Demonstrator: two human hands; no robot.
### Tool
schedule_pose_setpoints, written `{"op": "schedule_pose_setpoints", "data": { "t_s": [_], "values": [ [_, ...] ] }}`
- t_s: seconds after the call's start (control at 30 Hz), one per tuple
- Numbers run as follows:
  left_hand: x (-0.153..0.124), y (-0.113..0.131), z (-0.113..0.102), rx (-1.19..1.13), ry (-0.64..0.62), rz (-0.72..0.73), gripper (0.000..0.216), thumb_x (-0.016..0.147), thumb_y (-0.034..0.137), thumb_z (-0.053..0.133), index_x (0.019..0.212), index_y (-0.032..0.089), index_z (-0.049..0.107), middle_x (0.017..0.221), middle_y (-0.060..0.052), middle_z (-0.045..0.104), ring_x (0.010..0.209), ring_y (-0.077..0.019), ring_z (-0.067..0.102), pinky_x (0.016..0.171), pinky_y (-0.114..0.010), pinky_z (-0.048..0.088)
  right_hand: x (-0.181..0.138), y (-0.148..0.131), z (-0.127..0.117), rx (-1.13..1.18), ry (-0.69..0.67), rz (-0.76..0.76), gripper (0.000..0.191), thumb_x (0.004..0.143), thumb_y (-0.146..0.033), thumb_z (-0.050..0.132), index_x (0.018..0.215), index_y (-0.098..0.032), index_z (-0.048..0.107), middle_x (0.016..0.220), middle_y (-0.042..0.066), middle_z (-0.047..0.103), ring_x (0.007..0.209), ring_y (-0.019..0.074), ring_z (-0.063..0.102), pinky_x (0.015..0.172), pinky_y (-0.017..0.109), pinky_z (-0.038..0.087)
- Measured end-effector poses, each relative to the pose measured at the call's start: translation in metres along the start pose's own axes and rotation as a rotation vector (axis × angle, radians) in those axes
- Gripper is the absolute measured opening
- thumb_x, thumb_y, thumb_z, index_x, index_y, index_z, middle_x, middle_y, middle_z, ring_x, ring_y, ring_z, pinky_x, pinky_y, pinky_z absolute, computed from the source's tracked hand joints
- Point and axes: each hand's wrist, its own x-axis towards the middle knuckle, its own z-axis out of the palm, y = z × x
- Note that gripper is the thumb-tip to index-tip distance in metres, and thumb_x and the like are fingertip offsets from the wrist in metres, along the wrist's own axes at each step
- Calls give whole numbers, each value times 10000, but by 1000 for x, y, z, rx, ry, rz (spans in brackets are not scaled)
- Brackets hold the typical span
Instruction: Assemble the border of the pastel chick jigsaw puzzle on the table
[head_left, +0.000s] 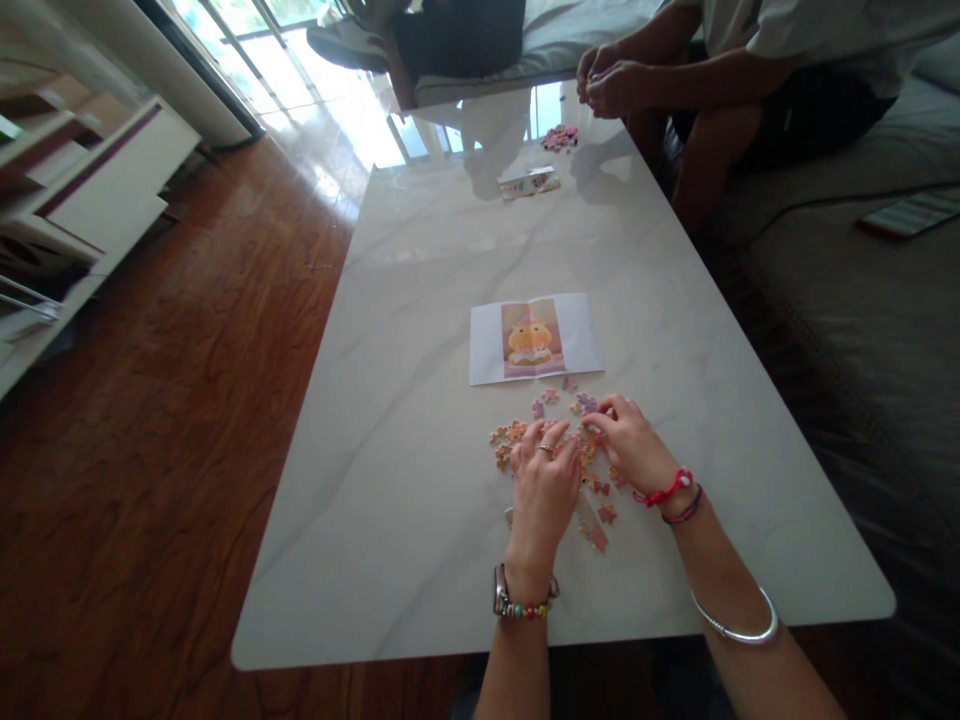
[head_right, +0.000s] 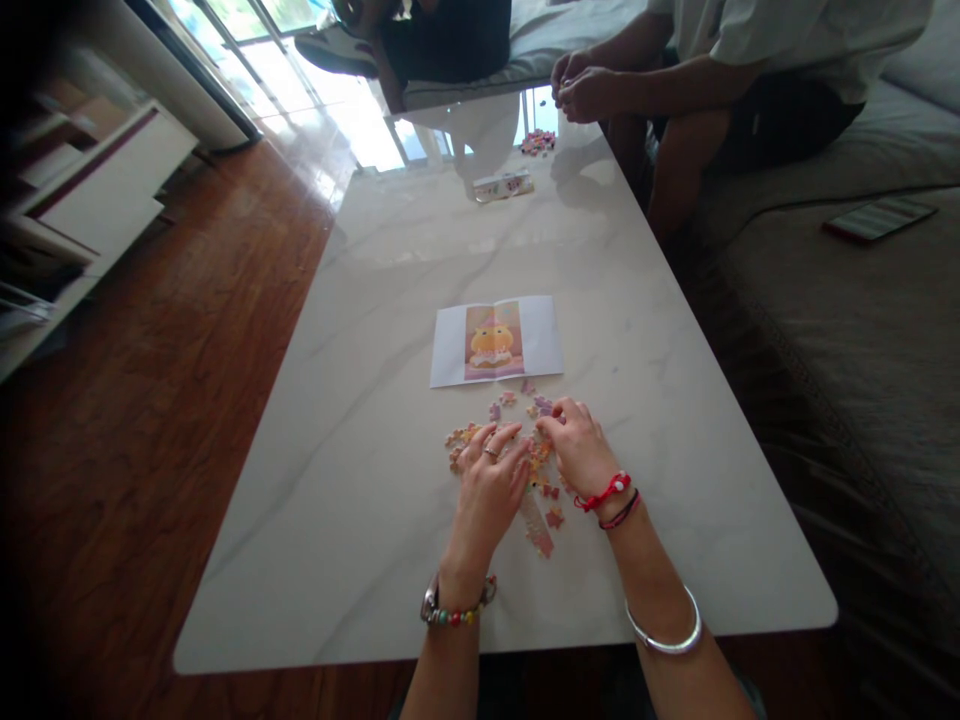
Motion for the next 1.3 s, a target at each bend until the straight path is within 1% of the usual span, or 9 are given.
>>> {"op": "schedule_pose_setpoints", "data": {
  "t_s": [0.13, 0.3, 0.4, 0.53, 0.77, 0.9, 1.03, 1.13, 1.3],
  "values": [
    [0, 8, 2, -9, -40, 57, 257, 789, 209, 480, 1015, 291, 570, 1169, -22, 515, 1151, -244, 361, 902, -441, 355, 0, -2, -2, -4, 6, 3, 203, 741, -64, 450, 883, -181, 535, 939, 87, 491, 877, 196, 440, 735, 303, 391],
    [1, 9, 3, -17, -38, 28, 191, 799, 219, 468, 920, 280, 603, 1130, -18, 528, 1125, -237, 372, 896, -434, 351, 2, -3, -4, 60, -29, 7, 135, 732, -64, 447, 777, -181, 497, 819, 49, 547, 796, 173, 466, 711, 281, 389],
    [1, 9, 3, -36, -29, 18, 175, 797, 225, 475, 896, 272, 612, 1077, -29, 540, 1095, -225, 382, 886, -405, 357, 2, -3, -5, 118, -43, 14, 104, 750, -99, 449, 784, -183, 501, 739, 28, 558, 729, 156, 486, 679, 266, 393],
    [2, 10, 3, -53, -38, -3, 171, 805, 229, 466, 878, 275, 614, 961, -28, 563, 1026, -207, 407, 853, -371, 366, 2, -1, -2, 136, -23, 25, 165, 751, -120, 463, 895, -168, 528, 807, 47, 588, 774, 162, 513, 710, 279, 403],
    [3, 13, 7, -67, -29, -63, 168, 809, 256, 464, 801, 254, 632, 913, -34, 576, 920, -194, 442, 758, -344, 380, 1, -1, -4, 149, -79, 39, 147, 710, -95, 503, 833, -153, 559, 851, 68, 607, 832, 172, 531, 731, 277, 407],
    [1, 16, 11, -64, -19, -121, 152, 799, 229, 481, 814, 256, 630, 909, -37, 584, 900, -195, 454, 742, -355, 368, -1, 0, -6, 142, -100, 55, 169, 705, -121, 530, 869, -161, 541, 841, 59, 610, 810, 172, 537, 705, 276, 397],
    [-1, 17, 14, -49, 0, -165, 145, 804, 245, 472, 773, 232, 614, 883, -39, 586, 874, -197, 460, 736, -360, 360, -4, -4, -7, 87, -108, 76, 276, 695, -151, 562, 963, -170, 498, 776, 33, 602, 741, 170, 531, 672, 279, 366],
    [0, 17, 16, -24, 1, -181, 151, 808, 228, 460, 774, 227, 607, 858, -36, 590, 852, -199, 467, 730, -360, 358, -5, -9, -8, 61, -116, 104, 335, 696, -134, 554, 1016, -168, 459, 796, 38, 604, 748, 173, 529, 670, 282, 337],
    [0, 18, 17, -11, -7, -186, 142, 794, 201, 473, 775, 226, 612, 832, -40, 589, 804, -193, 473, 695, -339, 370, -7, -12, -10, 15, -90, 81, 295, 702, -132, 544, 976, -195, 456, 833, 45, 606, 802, 195, 509, 655, 281, 298]
  ]
}}
